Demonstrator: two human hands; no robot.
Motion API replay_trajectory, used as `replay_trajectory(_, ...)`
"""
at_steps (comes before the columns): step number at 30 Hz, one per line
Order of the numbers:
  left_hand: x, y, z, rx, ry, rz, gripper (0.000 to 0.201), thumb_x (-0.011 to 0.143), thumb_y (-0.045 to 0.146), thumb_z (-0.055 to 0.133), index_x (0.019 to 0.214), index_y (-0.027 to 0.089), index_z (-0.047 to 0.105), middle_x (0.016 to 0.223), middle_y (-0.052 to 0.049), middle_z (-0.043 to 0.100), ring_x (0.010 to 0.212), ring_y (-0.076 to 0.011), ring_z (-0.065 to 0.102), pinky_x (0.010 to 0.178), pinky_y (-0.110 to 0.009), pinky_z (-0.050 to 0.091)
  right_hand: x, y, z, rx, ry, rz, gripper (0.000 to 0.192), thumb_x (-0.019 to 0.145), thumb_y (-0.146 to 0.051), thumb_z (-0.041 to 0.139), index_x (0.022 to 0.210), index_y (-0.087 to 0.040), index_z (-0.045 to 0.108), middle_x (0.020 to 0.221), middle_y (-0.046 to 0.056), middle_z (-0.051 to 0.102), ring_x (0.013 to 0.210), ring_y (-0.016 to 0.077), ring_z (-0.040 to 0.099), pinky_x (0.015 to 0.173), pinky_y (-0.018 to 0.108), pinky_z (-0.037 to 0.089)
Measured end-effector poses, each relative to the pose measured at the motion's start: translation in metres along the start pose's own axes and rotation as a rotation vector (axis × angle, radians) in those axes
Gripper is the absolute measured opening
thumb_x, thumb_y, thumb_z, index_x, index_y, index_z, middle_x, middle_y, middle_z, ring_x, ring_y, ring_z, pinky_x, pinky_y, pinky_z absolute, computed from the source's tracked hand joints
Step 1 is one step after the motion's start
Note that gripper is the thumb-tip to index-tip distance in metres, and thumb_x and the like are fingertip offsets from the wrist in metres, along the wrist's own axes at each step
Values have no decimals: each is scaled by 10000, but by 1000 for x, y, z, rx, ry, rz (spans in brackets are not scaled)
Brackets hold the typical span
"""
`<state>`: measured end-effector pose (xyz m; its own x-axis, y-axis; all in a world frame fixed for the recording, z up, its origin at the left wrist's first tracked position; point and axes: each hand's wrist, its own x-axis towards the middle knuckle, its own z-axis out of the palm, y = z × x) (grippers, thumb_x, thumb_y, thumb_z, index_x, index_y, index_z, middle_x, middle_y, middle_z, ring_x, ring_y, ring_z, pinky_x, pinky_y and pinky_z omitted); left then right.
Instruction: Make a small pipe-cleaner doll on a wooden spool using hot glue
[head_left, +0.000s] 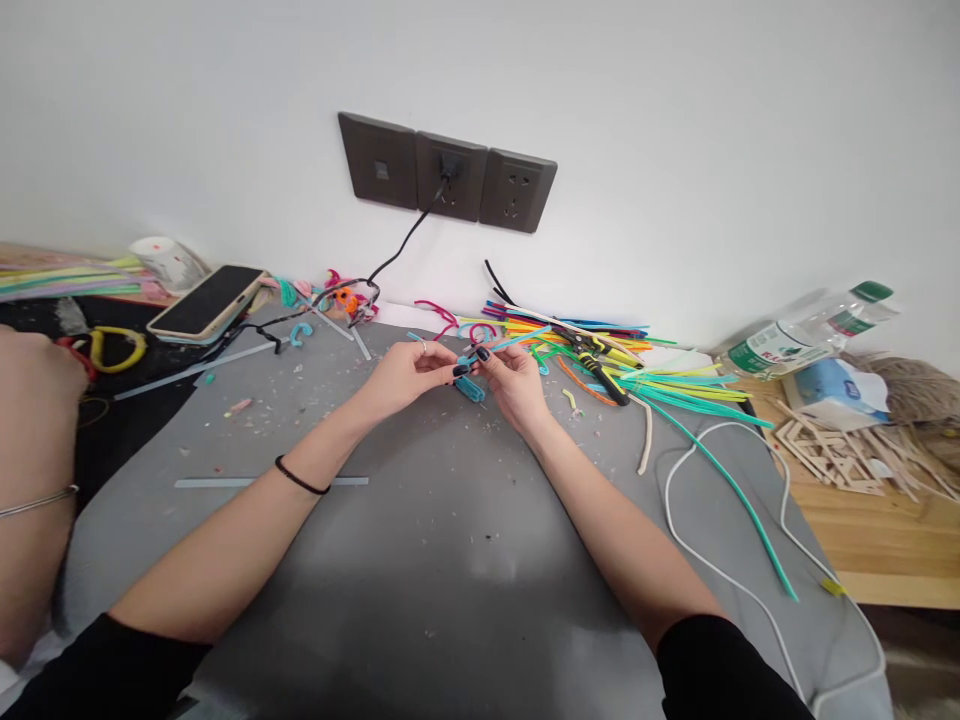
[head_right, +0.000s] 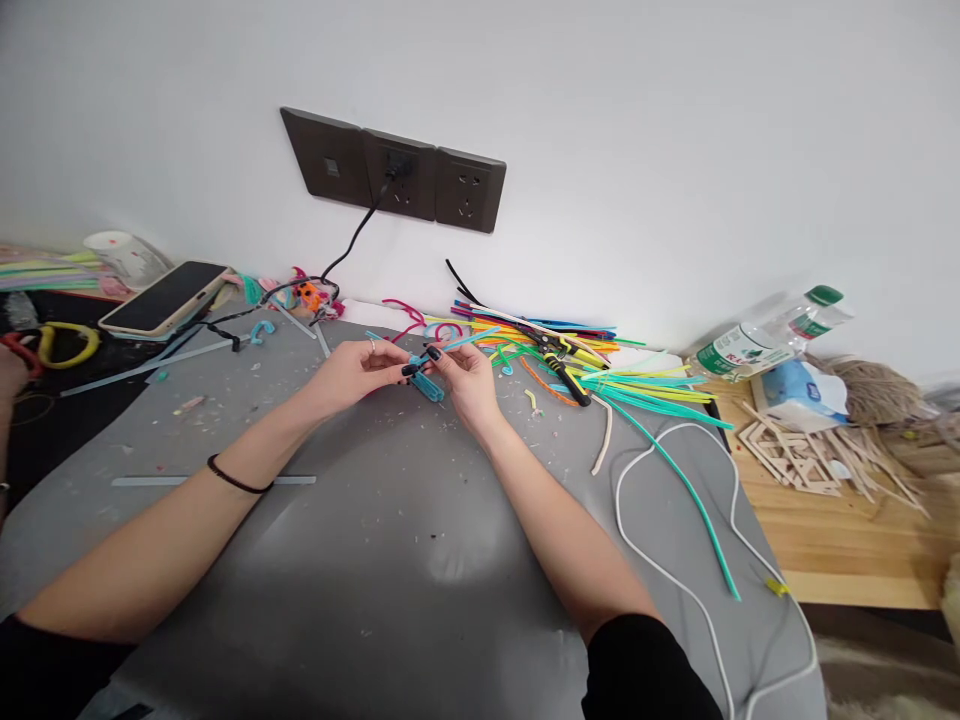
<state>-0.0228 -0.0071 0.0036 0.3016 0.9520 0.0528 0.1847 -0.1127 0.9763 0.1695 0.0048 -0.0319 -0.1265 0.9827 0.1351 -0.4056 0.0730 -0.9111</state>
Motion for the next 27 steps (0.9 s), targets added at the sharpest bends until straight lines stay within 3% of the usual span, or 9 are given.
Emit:
replay_trajectory(4, 1, -4, 10, -186, 128, -16, 620, 630, 690, 877, 924, 157, 764, 879, -86, 773, 791, -205, 686, 767, -339, 562, 0, -3, 3, 175, 4, 67, 359, 606, -433, 1003, 819, -245, 784, 829, -17, 766, 739, 125, 701, 794, 286, 631)
replay_trajectory(9, -1, -7, 22, -331, 246, -34, 637, 602, 706, 894, 898, 159, 757, 785, -62, 737, 758, -194, 669, 723, -315, 541, -2, -3, 6, 180, -14, 50, 312, 629, -419, 991, 803, -256, 789, 863, -12, 737, 763, 140, 690, 807, 320, 632)
replay_trajectory(13, -2, -4, 25, -352, 256, -48, 610, 600, 688, 905, 862, 159, 747, 777, -60, 735, 742, -184, 662, 716, -307, 526, -3, -4, 8, 58, -16, -55, 309, 649, -468, 960, 787, -252, 787, 945, 12, 706, 823, 161, 665, 751, 316, 603)
replay_trajectory(19, -3, 1, 23, -377, 270, -42, 609, 579, 685, 916, 855, 167, 752, 789, -49, 733, 737, -173, 646, 706, -296, 512, -10, -9, 12, -211, -36, -317, 199, 834, -438, 834, 850, -252, 767, 990, 48, 739, 972, 207, 679, 877, 365, 575)
replay_trajectory(27, -4, 1, 24, -376, 270, -38, 604, 584, 691, 910, 842, 169, 750, 785, -52, 721, 753, -181, 637, 721, -305, 503, -13, -7, 11, -380, -33, -445, 216, 928, -454, 736, 879, -244, 720, 1033, 76, 719, 1020, 233, 674, 946, 423, 549)
